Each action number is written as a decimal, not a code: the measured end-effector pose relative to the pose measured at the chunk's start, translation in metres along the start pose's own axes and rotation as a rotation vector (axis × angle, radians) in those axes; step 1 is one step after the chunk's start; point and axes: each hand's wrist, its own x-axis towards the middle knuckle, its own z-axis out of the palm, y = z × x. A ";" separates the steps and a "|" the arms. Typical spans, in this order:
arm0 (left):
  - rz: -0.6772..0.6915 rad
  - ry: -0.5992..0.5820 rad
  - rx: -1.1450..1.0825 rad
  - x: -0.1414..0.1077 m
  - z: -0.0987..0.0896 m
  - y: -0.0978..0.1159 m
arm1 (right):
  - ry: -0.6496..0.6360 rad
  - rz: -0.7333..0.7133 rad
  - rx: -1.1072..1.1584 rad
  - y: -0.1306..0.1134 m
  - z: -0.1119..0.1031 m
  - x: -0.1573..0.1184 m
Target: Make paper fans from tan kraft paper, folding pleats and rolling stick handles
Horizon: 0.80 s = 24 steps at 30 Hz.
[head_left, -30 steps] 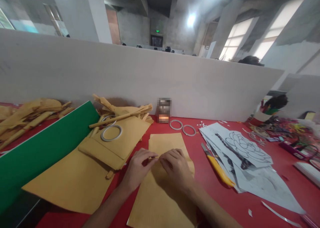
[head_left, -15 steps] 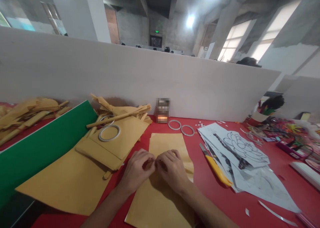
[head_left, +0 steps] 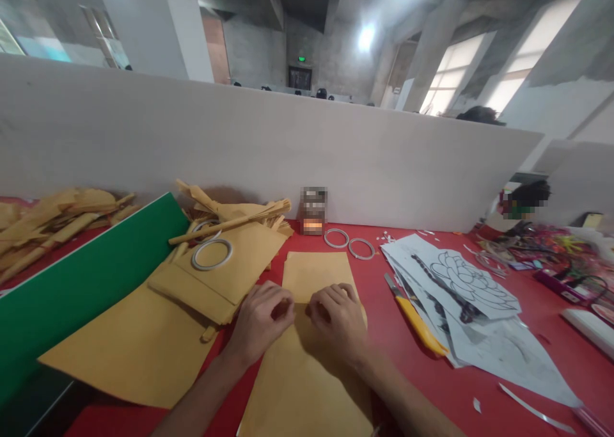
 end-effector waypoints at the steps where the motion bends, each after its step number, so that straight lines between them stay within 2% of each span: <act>1: 0.005 0.003 0.011 0.000 0.000 -0.001 | -0.006 0.014 -0.007 0.002 0.000 -0.001; 13: -0.022 0.034 0.002 -0.001 0.001 -0.012 | -0.039 0.076 -0.056 0.029 -0.016 -0.013; 20: -0.028 0.010 0.017 -0.002 0.004 -0.014 | -0.158 -0.019 -0.084 0.044 -0.026 -0.019; 24: -0.026 0.003 0.017 -0.002 0.002 -0.016 | -0.183 -0.055 -0.143 0.045 -0.031 -0.018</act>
